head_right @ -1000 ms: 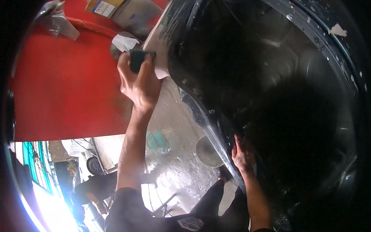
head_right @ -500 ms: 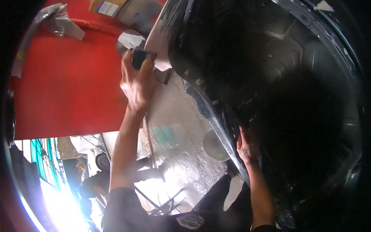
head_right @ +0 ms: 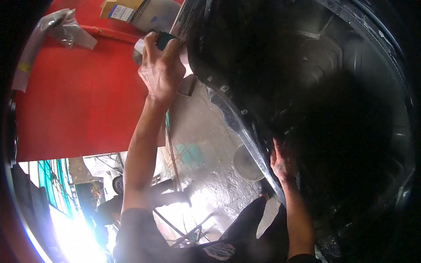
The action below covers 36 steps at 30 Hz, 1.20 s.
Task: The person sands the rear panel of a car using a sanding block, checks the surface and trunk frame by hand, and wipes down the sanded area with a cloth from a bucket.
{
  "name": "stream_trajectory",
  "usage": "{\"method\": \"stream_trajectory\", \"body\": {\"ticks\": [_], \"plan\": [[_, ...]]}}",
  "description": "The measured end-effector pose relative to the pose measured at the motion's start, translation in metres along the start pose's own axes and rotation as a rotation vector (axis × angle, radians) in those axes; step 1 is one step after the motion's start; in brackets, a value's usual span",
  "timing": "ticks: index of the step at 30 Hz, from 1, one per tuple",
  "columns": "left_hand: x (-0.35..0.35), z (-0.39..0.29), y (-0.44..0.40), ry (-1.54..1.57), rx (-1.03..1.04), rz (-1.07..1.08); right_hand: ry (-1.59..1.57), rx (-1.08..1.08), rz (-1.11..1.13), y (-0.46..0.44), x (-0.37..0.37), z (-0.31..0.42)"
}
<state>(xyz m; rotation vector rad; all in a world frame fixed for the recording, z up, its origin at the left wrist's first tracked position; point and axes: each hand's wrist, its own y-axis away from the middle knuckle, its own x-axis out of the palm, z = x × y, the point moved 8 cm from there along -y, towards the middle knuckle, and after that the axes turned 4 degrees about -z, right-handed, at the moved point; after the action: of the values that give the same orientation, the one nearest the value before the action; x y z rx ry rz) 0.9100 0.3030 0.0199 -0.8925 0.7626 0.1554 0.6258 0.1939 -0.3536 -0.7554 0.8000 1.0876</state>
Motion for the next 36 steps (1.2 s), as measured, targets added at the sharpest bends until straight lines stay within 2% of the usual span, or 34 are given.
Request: {"method": "stream_trajectory", "body": {"ticks": [4,9,13,18,22,27,32,36], "plan": [[-0.018,0.018,0.042,0.021,-0.036,-0.051,0.003,-0.039,-0.049,-0.004,-0.003,0.0],[0.002,-0.001,-0.002,-0.019,0.003,-0.009,-0.003,-0.008,-0.013,0.0,0.002,-0.002],[-0.013,0.015,0.039,0.034,-0.046,-0.03,-0.005,-0.036,-0.07,-0.003,-0.008,0.001],[0.006,-0.001,0.0,-0.096,-0.054,0.116,-0.027,0.003,-0.043,0.0,-0.001,-0.002],[-0.017,0.015,0.046,0.014,-0.007,-0.034,-0.006,-0.018,-0.03,-0.002,-0.001,-0.001],[-0.002,-0.004,-0.002,-0.043,-0.071,0.025,-0.035,0.02,0.015,-0.002,0.003,-0.005],[-0.013,0.015,0.044,0.002,-0.083,0.053,-0.059,0.007,0.031,-0.004,-0.002,0.0],[0.001,-0.004,-0.003,-0.056,-0.06,0.071,-0.063,0.02,0.015,-0.002,0.003,-0.004]]}}
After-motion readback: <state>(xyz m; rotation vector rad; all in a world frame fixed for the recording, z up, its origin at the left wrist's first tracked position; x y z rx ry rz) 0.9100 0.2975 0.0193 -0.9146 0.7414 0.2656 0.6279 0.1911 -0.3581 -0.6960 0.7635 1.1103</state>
